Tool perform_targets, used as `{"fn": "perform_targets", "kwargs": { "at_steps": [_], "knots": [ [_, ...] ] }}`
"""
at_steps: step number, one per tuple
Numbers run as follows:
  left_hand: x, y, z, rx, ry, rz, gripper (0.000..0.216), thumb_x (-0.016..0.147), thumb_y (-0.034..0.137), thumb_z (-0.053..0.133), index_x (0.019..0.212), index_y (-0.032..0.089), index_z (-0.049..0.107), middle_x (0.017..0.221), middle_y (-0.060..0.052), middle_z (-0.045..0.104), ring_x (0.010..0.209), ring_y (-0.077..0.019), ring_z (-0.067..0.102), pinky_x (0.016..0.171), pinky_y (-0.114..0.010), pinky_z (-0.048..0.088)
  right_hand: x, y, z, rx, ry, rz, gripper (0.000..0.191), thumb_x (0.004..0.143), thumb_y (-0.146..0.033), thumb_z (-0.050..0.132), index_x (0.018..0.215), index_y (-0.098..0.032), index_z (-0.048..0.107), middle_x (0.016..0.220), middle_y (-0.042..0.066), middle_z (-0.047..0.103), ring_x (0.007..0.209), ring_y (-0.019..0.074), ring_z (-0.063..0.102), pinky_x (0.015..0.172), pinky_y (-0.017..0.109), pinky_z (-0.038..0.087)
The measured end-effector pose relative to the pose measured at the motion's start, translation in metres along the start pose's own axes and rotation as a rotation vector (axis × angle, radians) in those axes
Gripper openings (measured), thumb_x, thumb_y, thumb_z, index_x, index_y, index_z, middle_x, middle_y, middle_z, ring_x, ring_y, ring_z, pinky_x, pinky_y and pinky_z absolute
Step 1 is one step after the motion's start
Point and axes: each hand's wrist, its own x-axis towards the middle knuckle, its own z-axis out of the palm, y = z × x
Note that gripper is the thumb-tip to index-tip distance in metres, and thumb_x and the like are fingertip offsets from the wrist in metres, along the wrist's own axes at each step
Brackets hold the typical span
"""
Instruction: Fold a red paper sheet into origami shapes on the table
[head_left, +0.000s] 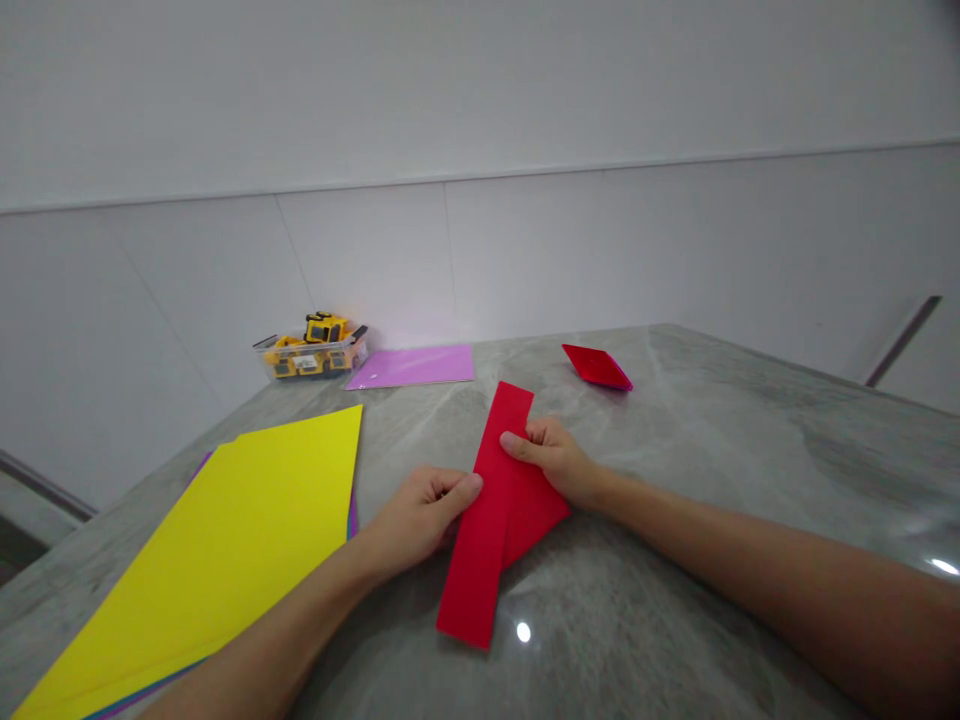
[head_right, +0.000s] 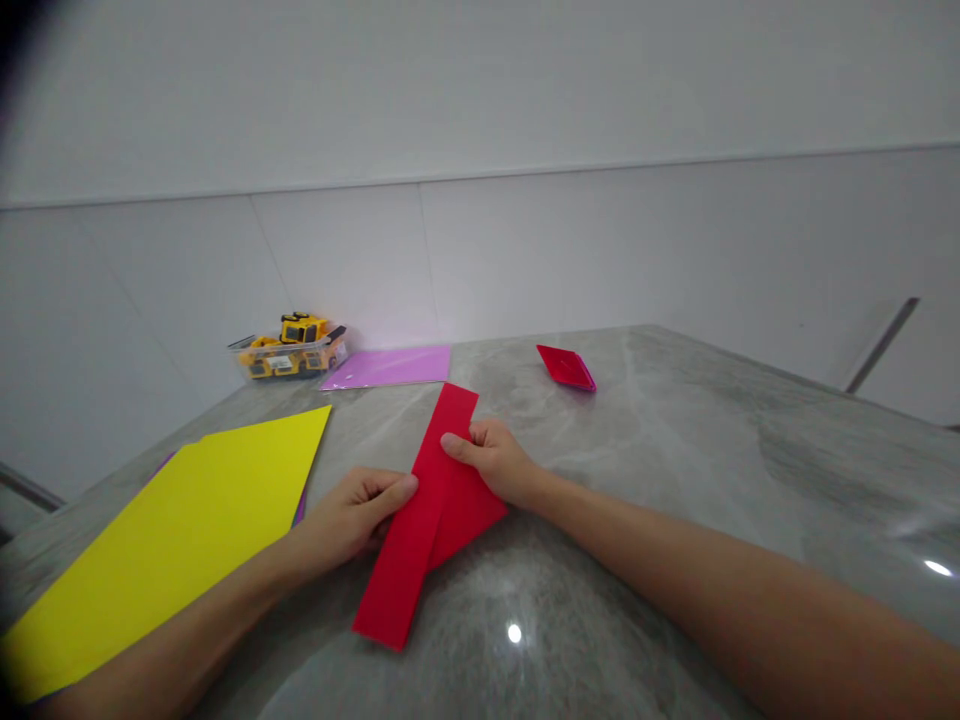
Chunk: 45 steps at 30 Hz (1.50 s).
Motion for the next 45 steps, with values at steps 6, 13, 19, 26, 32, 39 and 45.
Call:
{"fn": "perform_targets", "kwargs": {
  "at_steps": [6,13,19,26,32,39,45],
  "knots": [
    [-0.003,0.004,0.006,0.0,-0.006,-0.017,0.04,0.079,0.056,0.058,0.072,0.017,0.051,0.053,0.007,0.04,0.041,-0.0053,0.029,0.037,-0.018,0.019,0.003,0.009,-0.001,-0.098,0.172,-0.063,0.05,0.066,-0.061,0.07,0.061,-0.013,0.06,0.057,0.003,0.064,0.046,0.0122,0.055,0.044,0.023,0.037],
    [-0.004,0.005,0.003,0.04,-0.033,-0.102,0.029,0.08,0.045,0.052,0.068,0.02,0.045,0.047,0.01,0.032,0.036,-0.0052,0.025,0.032,-0.015,0.022,0.006,0.012,-0.006,-0.125,0.252,-0.107,0.049,0.067,-0.062,0.068,0.057,-0.015,0.056,0.052,0.002,0.061,0.043,0.0126,0.051,0.041,0.024,0.034],
    [-0.006,0.012,0.006,0.092,-0.039,-0.103,0.022,0.075,0.038,0.052,0.064,0.02,0.045,0.044,0.011,0.029,0.036,-0.0045,0.023,0.033,-0.015,0.02,0.005,0.012,-0.006,-0.158,0.265,-0.133,0.049,0.068,-0.062,0.067,0.056,-0.016,0.057,0.052,0.003,0.06,0.044,0.013,0.05,0.041,0.025,0.033],
    [-0.007,0.013,0.005,0.084,-0.017,-0.091,0.028,0.077,0.04,0.052,0.061,0.022,0.038,0.043,0.011,0.028,0.035,-0.0048,0.023,0.033,-0.016,0.022,0.013,0.014,-0.019,-0.113,0.416,-0.184,0.048,0.065,-0.062,0.071,0.056,-0.017,0.055,0.05,0.001,0.057,0.043,0.0131,0.049,0.04,0.025,0.034],
    [-0.005,0.01,0.003,0.13,0.06,-0.012,0.028,0.077,0.037,0.051,0.059,0.021,0.038,0.045,0.01,0.028,0.037,-0.0047,0.024,0.035,-0.017,0.017,0.018,0.015,-0.026,-0.048,0.438,-0.185,0.039,0.07,-0.054,0.071,0.062,-0.018,0.058,0.055,0.004,0.062,0.053,0.0193,0.058,0.047,0.03,0.043],
    [-0.009,0.016,0.0,0.1,-0.007,0.027,0.027,0.074,0.038,0.054,0.059,0.02,0.042,0.048,0.009,0.029,0.04,-0.0056,0.021,0.038,-0.02,0.016,0.021,0.014,-0.032,0.013,0.53,-0.15,0.037,0.069,-0.051,0.072,0.06,-0.018,0.058,0.054,0.003,0.062,0.048,0.0173,0.056,0.047,0.03,0.043],
    [-0.009,0.012,0.0,0.035,0.058,0.052,0.029,0.071,0.037,0.054,0.052,0.019,0.042,0.046,0.007,0.031,0.041,-0.0065,0.026,0.04,-0.021,0.019,0.017,0.008,-0.02,0.069,0.383,-0.092,0.036,0.069,-0.051,0.072,0.065,-0.016,0.061,0.058,0.004,0.065,0.051,0.0172,0.059,0.052,0.029,0.046]
  ]
}}
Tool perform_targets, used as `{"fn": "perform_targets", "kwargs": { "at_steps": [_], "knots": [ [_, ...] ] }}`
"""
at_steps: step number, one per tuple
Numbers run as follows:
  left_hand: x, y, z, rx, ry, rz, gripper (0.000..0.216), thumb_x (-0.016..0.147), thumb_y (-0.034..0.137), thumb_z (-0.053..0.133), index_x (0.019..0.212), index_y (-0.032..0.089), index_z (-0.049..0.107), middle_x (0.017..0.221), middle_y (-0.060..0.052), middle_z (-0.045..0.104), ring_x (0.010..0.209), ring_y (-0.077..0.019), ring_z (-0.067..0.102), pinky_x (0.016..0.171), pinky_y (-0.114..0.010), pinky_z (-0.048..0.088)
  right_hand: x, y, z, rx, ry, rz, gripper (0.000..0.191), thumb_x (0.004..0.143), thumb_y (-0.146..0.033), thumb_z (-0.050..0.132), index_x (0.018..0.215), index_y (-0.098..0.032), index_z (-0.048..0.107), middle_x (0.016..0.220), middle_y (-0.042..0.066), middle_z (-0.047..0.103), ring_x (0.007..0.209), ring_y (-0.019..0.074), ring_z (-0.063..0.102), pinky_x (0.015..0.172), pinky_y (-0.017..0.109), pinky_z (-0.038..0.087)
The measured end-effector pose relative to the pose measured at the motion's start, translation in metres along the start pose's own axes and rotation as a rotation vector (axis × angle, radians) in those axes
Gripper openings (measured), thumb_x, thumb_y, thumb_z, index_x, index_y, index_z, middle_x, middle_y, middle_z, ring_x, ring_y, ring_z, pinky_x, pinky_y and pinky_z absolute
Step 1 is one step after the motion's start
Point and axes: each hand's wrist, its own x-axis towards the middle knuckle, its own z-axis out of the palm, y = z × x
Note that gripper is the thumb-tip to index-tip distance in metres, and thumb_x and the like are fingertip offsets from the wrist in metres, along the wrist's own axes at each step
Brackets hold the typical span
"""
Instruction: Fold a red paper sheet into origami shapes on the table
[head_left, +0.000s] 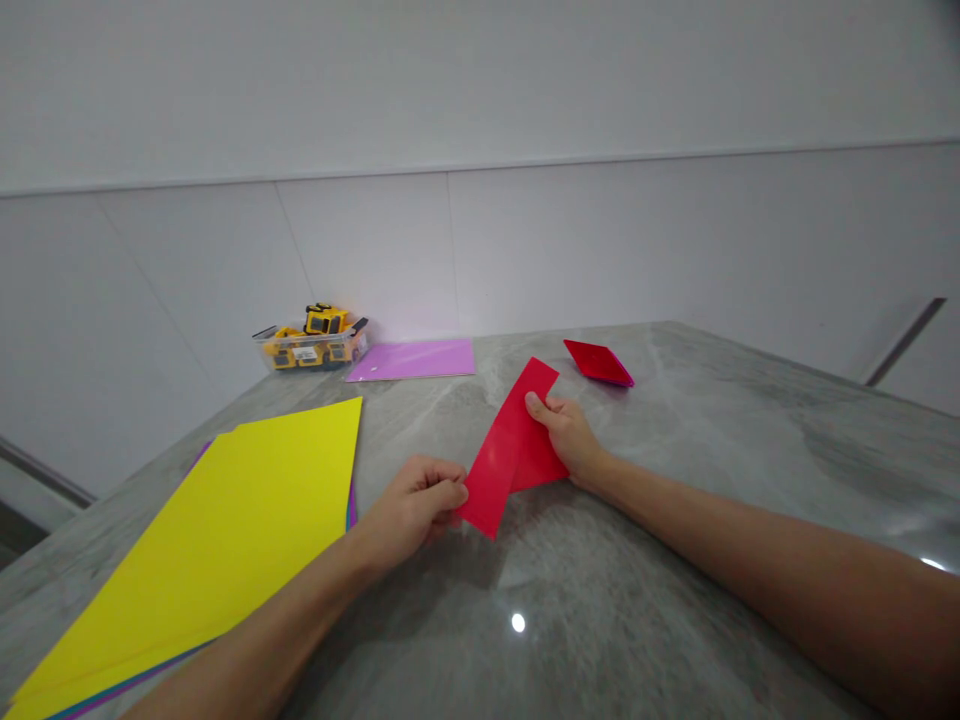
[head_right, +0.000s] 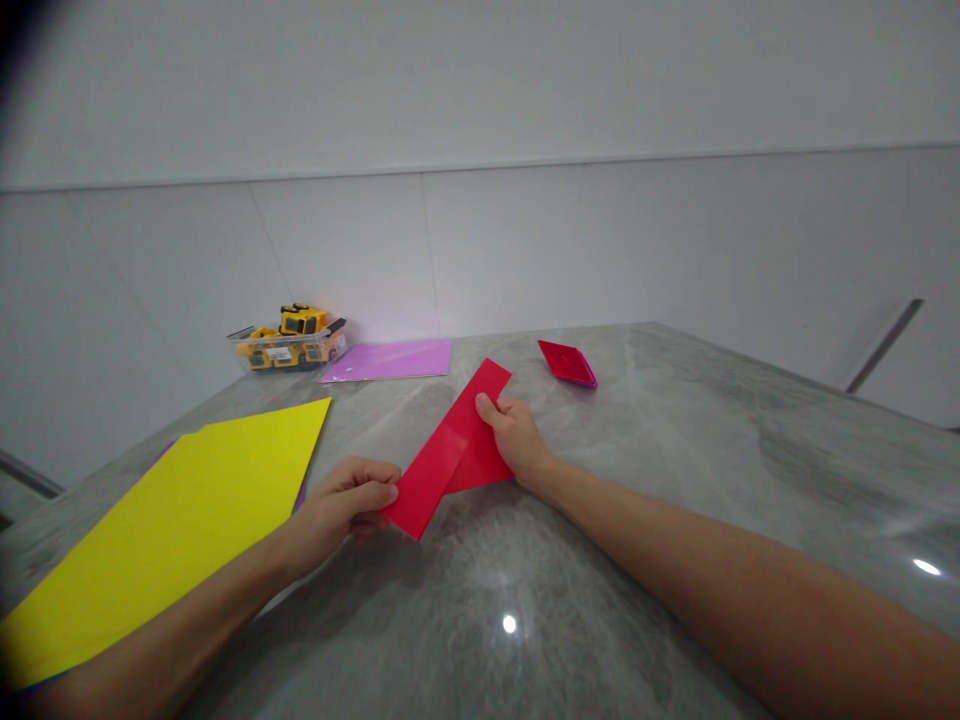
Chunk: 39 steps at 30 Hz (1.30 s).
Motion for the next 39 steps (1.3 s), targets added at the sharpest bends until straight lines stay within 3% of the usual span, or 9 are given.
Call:
{"fn": "perform_targets", "kwargs": {
  "at_steps": [3,6,13,20,26,33,39],
  "knots": [
    [0.003,-0.006,0.004,-0.015,-0.006,-0.077,0.034,0.074,0.047,0.055,0.059,0.018,0.048,0.047,0.006,0.037,0.04,-0.0069,0.03,0.039,-0.021,0.02,-0.015,-0.002,0.012,-0.032,-0.157,0.036,0.043,0.068,-0.056,0.071,0.065,-0.015,0.061,0.058,0.004,0.065,0.05,0.0147,0.058,0.049,0.026,0.044],
    [0.007,-0.012,0.009,-0.034,0.013,-0.059,0.042,0.078,0.057,0.054,0.071,0.016,0.053,0.054,0.004,0.048,0.043,-0.008,0.039,0.04,-0.02,0.026,-0.03,0.0,0.021,-0.149,-0.315,0.063,0.048,0.069,-0.06,0.069,0.063,-0.013,0.059,0.057,0.002,0.062,0.046,0.0107,0.053,0.044,0.021,0.038],
    [0.008,-0.012,0.012,0.015,0.177,0.086,0.046,0.082,0.061,0.049,0.064,0.018,0.048,0.045,0.007,0.041,0.034,-0.0068,0.036,0.033,-0.018,0.027,-0.042,-0.001,0.023,-0.27,-0.636,0.166,0.049,0.073,-0.061,0.064,0.066,-0.012,0.061,0.06,0.001,0.061,0.048,0.0087,0.051,0.047,0.02,0.038],
    [0.006,-0.008,0.009,0.072,0.312,0.166,0.037,0.085,0.052,0.051,0.068,0.02,0.044,0.043,0.01,0.038,0.034,-0.0061,0.035,0.035,-0.017,0.024,-0.041,-0.011,0.022,-0.429,-0.764,0.15,0.054,0.077,-0.062,0.059,0.053,-0.015,0.046,0.046,-0.006,0.041,0.039,0.0039,0.031,0.038,0.017,0.024],
    [0.008,-0.012,0.01,0.063,0.385,0.155,0.037,0.089,0.043,0.044,0.06,0.02,0.038,0.043,0.009,0.033,0.035,-0.0061,0.032,0.037,-0.019,0.023,-0.043,-0.013,0.023,-0.459,-0.846,0.178,0.055,0.076,-0.065,0.058,0.055,-0.015,0.048,0.048,-0.005,0.043,0.04,0.0042,0.034,0.037,0.017,0.024],
    [0.009,-0.009,0.01,0.072,0.402,0.163,0.038,0.088,0.046,0.044,0.06,0.021,0.04,0.044,0.009,0.035,0.036,-0.0072,0.033,0.036,-0.019,0.025,-0.043,-0.011,0.022,-0.406,-0.821,0.225,0.055,0.075,-0.067,0.058,0.062,-0.013,0.053,0.054,-0.002,0.05,0.043,0.0055,0.041,0.04,0.017,0.03],
    [0.009,-0.008,0.008,0.078,0.455,0.142,0.03,0.084,0.035,0.047,0.059,0.021,0.041,0.042,0.009,0.036,0.036,-0.0074,0.033,0.037,-0.019,0.024,-0.04,-0.007,0.019,-0.483,-0.92,0.153,0.056,0.079,-0.064,0.056,0.059,-0.013,0.048,0.049,-0.005,0.041,0.041,0.0037,0.034,0.037,0.015,0.025]
  ]
}}
